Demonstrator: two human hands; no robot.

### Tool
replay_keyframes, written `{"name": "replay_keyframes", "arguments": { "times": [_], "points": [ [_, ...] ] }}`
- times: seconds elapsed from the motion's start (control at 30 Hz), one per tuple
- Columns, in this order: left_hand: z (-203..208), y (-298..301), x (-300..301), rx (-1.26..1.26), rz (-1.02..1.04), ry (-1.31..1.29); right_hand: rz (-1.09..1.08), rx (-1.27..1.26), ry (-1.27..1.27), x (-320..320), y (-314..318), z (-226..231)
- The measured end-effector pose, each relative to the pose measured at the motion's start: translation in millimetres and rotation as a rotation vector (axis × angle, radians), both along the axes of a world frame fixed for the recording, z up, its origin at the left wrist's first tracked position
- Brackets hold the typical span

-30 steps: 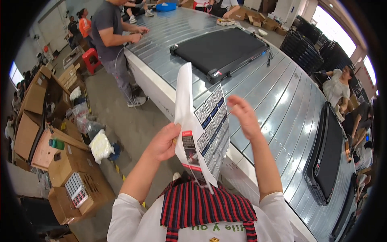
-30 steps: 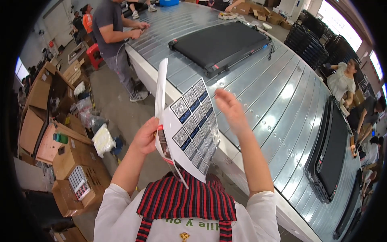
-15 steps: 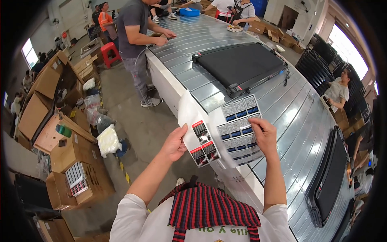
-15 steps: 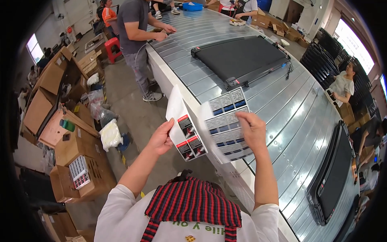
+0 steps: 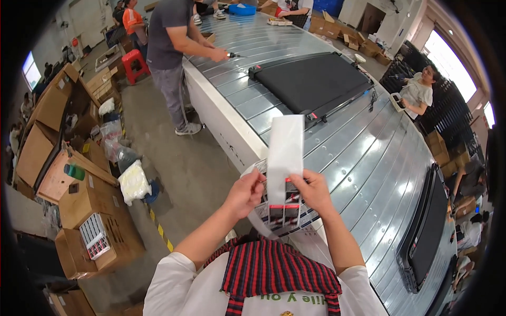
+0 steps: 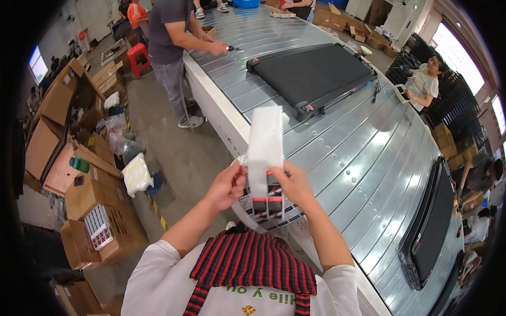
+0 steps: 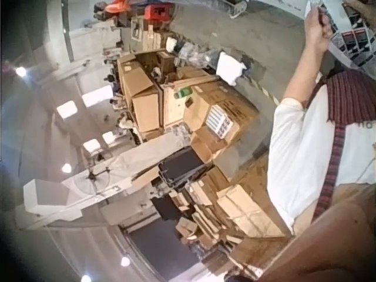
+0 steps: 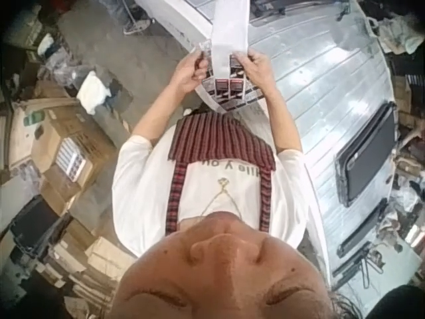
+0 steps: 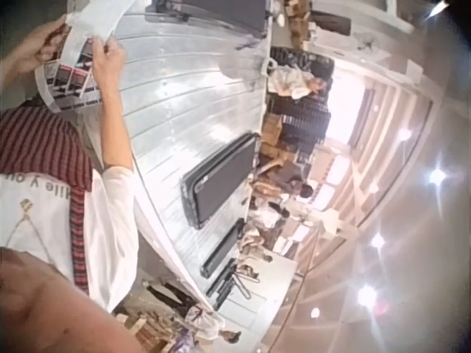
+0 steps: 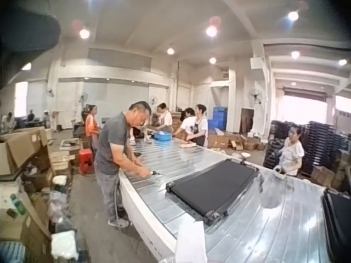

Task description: Peel warning and identification labels from a sticker sheet and apply them to the frame of treadmills on an active assembly line.

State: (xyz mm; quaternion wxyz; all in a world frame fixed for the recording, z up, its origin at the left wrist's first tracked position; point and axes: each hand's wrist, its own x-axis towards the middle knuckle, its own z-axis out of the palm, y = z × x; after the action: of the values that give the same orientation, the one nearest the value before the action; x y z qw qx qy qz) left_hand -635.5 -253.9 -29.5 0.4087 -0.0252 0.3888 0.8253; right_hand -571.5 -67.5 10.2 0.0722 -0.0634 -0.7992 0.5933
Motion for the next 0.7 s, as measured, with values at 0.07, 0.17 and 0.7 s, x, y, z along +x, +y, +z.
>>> {"name": "replay_keyframes", "arguments": {
  "times": [0.07,0.17,0.7],
  "points": [
    [-27,-5,-6,0.255,0.17,-0.342,-0.012,0.055,-0.019,0,8,2],
    [-58,-3,-1,0.166,0.354,-0.595,-0.043,0.122,-0.006,-6,4,4],
    [-51,-62,-42,0.302,-0.034,0.112,-0.043,-0.319,0.03,-44,-12,5]
  ]
}}
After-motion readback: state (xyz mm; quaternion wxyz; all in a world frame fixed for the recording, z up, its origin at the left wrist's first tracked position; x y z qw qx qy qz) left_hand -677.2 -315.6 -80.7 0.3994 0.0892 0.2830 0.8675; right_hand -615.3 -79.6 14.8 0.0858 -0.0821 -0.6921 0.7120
